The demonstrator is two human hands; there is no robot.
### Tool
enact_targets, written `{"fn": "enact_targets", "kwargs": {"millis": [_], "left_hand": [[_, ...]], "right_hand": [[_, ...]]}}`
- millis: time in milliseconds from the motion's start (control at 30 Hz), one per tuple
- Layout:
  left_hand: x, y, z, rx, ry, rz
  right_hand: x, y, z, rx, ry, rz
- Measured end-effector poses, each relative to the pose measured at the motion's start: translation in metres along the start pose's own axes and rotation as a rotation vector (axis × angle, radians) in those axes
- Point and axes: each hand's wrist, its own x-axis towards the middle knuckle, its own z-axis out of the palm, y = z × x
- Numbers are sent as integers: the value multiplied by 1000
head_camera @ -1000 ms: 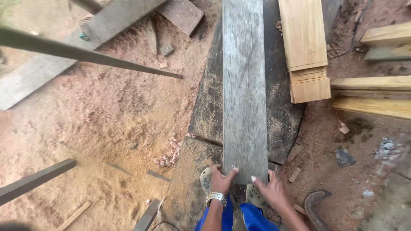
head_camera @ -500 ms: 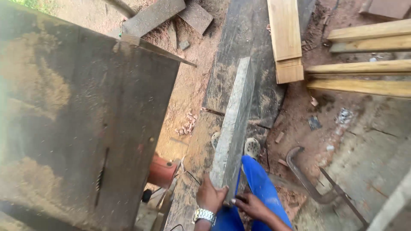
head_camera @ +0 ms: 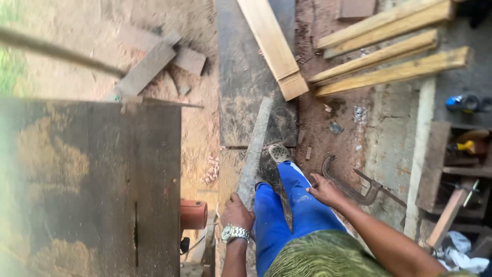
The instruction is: The person uses an electric planer to smooth and level several wooden boards on a workbench.
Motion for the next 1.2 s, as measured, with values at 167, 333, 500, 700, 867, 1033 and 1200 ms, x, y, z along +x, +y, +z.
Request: {"fn": "enact_targets", "kwargs": {"millis": [167,333,500,700,867,1033,1200], "left_hand": [[6,30,-39,98,-19,-6],[15,87,-84,239,-44,14],[-1,126,-115,450,-116,106],[-127,136,-183,427,-94,199],[-232,104,-208,473,-83,150],[-336,44,-147,611,176,64],[-390,9,-93,490,388,-18]], "right_hand": [[28,7,-20,26,52,-166],[18,-68,-82,-224,-70,-168],[28,-78,-88,-266,-154,-350],[20,-88,-79,-369,-335,-614],[14,-108,-81,-602,-458,-591],[9,-119,-75,-649,-395,-825],[-11,-182,-65,-559,-311,-1271]]}}
